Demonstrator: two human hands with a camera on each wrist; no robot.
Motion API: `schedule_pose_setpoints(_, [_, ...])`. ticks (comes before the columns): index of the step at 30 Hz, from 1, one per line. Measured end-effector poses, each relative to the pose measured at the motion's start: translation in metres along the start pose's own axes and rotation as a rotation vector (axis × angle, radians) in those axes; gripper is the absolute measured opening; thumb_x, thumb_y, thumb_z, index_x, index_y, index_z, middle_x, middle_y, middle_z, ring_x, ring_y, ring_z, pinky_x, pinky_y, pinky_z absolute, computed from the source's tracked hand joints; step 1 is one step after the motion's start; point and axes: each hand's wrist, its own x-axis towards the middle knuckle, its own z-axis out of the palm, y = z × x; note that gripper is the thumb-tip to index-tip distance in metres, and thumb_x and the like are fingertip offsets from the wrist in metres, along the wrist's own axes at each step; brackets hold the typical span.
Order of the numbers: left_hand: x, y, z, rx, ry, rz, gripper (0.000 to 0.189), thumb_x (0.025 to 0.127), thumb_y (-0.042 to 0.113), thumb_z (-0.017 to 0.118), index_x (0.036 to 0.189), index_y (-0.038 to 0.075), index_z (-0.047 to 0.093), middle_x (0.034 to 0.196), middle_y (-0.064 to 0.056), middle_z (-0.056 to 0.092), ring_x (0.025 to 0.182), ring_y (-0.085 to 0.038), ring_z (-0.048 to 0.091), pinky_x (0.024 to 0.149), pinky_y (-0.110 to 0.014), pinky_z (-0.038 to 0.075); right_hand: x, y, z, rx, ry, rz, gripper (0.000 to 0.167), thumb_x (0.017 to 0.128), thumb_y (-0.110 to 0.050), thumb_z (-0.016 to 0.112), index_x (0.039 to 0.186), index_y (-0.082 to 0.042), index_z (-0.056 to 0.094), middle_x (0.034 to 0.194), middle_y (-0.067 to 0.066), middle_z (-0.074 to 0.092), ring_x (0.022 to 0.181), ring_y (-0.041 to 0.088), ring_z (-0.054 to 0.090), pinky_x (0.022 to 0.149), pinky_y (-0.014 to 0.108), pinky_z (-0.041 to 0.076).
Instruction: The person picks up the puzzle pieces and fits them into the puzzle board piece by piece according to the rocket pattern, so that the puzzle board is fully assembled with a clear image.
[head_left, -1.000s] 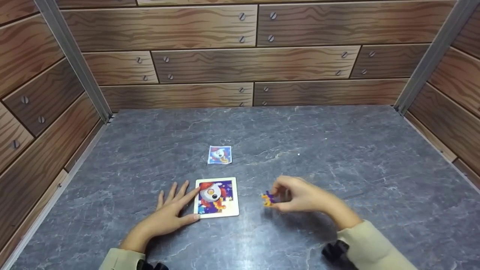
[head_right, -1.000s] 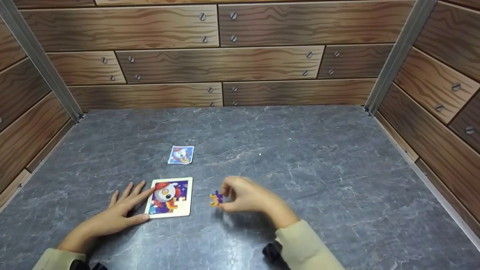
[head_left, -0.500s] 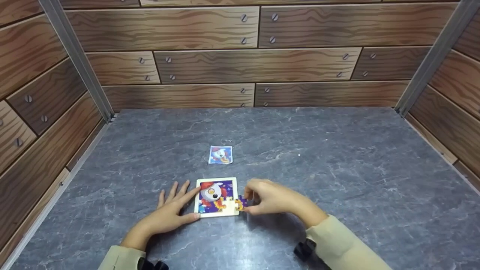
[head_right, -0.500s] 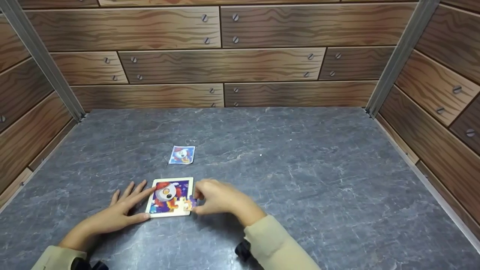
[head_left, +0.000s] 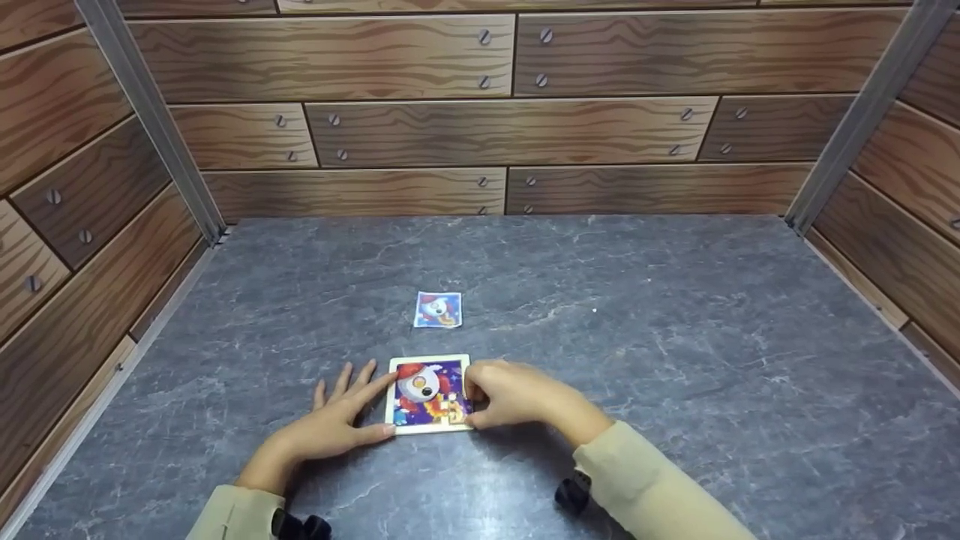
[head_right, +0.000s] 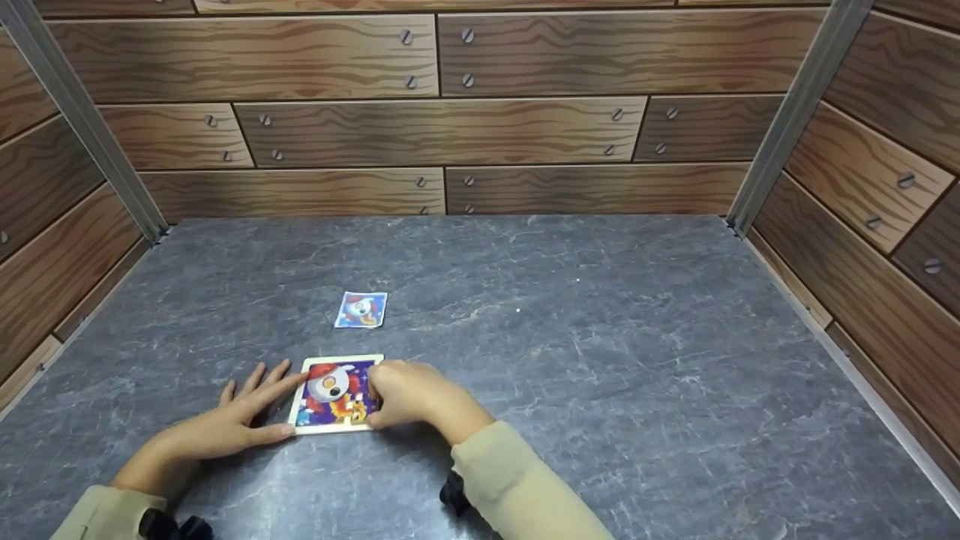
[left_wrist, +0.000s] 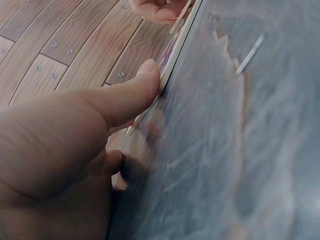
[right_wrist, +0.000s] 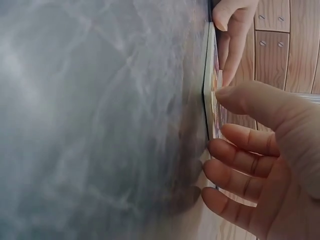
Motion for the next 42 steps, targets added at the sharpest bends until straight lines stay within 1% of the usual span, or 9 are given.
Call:
schedule_pose_setpoints(5, [0.0013, 0.0005, -0.0017, -0.012, -0.013, -0.004, 0.077, 0.085, 0.050, 0.061, 0.148, 0.027, 0.025, 0.155, -0.012, 0.001, 0.137, -0.035, -0.017, 0.100, -0.058, -0.021, 0.0029, -0.0001, 0.0020, -0.005, 0.006, 0.016, 0.026, 0.076, -0.032, 0.075, 0.086, -0.014, 0.059, 0.079, -0.007, 0.052, 0.070, 0.009, 0.048, 0.065, 0.025, 0.044])
schedule_pose_setpoints(9, [0.0019, 0.0001, -0.0011, 0.004, -0.014, -0.010, 0.077, 0.084, 0.051, 0.061, 0.148, 0.027, 0.025, 0.155, -0.013, 0.002, 0.137, -0.035, -0.017, 0.100, -0.058, -0.021, 0.0037, 0.0003, 0.0026, 0.023, 0.006, 0.011, 0.030, 0.076, -0.031, 0.076, 0.096, -0.014, 0.061, 0.080, -0.005, 0.054, 0.070, 0.009, 0.048, 0.065, 0.026, 0.043])
schedule_pose_setpoints(12, [0.0018, -0.0006, -0.0003, 0.016, -0.004, -0.009, 0.077, 0.084, 0.051, 0.061, 0.148, 0.026, 0.025, 0.155, -0.013, 0.003, 0.137, -0.036, -0.016, 0.100, -0.059, -0.021, 0.0038, 0.0002, 0.0034, 0.038, 0.009, 0.001, 0.031, 0.076, -0.029, 0.076, 0.102, -0.016, 0.063, 0.081, -0.004, 0.055, 0.069, 0.009, 0.048, 0.062, 0.026, 0.041])
schedule_pose_setpoints(18, [0.0014, -0.0015, 0.0005, 0.005, 0.002, -0.015, 0.078, 0.084, 0.051, 0.062, 0.148, 0.025, 0.025, 0.155, -0.012, 0.003, 0.138, -0.036, -0.016, 0.098, -0.059, -0.022, 0.0049, -0.0013, 0.0064, 0.048, 0.024, 0.009, 0.028, 0.076, -0.029, 0.076, 0.099, -0.019, 0.065, 0.079, -0.006, 0.054, 0.066, 0.008, 0.047, 0.059, 0.025, 0.040])
schedule_pose_setpoints(23, [0.0020, -0.0020, 0.0006, 0.005, -0.003, -0.020, 0.079, 0.083, 0.052, 0.061, 0.148, 0.025, 0.025, 0.155, -0.012, 0.002, 0.137, -0.036, -0.016, 0.098, -0.060, -0.022, 0.0053, -0.0009, 0.0064, 0.063, 0.006, -0.007, 0.028, 0.077, -0.028, 0.076, 0.100, -0.019, 0.064, 0.075, -0.006, 0.055, 0.064, 0.008, 0.047, 0.058, 0.025, 0.040])
schedule_pose_setpoints(30, [0.0021, -0.0017, 0.0001, 0.008, -0.005, -0.004, 0.078, 0.084, 0.052, 0.061, 0.148, 0.025, 0.025, 0.155, -0.012, 0.002, 0.137, -0.036, -0.017, 0.099, -0.059, -0.022, 0.0061, 0.0015, 0.0062, 0.069, 0.000, -0.033, 0.038, 0.081, -0.026, 0.072, 0.116, -0.017, 0.062, 0.070, -0.010, 0.051, 0.061, 0.006, 0.047, 0.059, 0.024, 0.041])
schedule_pose_setpoints(33, [0.0022, -0.0016, 0.0001, 0.014, -0.008, -0.004, 0.078, 0.084, 0.052, 0.060, 0.148, 0.026, 0.025, 0.155, -0.012, 0.002, 0.137, -0.036, -0.016, 0.099, -0.059, -0.021, 0.0060, 0.0013, 0.0071, 0.076, -0.020, -0.014, 0.038, 0.080, -0.025, 0.073, 0.116, -0.017, 0.064, 0.071, -0.011, 0.050, 0.063, 0.006, 0.046, 0.060, 0.024, 0.041])
schedule_pose_setpoints(37, [0.0024, -0.0018, -0.0001, 0.017, -0.008, -0.006, 0.078, 0.084, 0.052, 0.060, 0.148, 0.026, 0.025, 0.155, -0.012, 0.002, 0.137, -0.035, -0.016, 0.099, -0.058, -0.022, 0.0063, 0.0002, 0.0075, 0.082, -0.025, -0.002, 0.037, 0.079, -0.025, 0.074, 0.113, -0.015, 0.066, 0.072, -0.010, 0.052, 0.064, 0.006, 0.048, 0.062, 0.024, 0.041])
schedule_pose_setpoints(42, [0.0014, -0.0014, 0.0005, 0.014, 0.002, -0.008, 0.078, 0.084, 0.051, 0.061, 0.148, 0.025, 0.025, 0.155, -0.012, 0.002, 0.138, -0.035, -0.016, 0.099, -0.058, -0.021, 0.0058, -0.0018, 0.0087, 0.064, -0.029, -0.010, 0.038, 0.079, -0.025, 0.073, 0.115, -0.014, 0.067, 0.076, -0.006, 0.053, 0.066, 0.007, 0.047, 0.062, 0.024, 0.041])
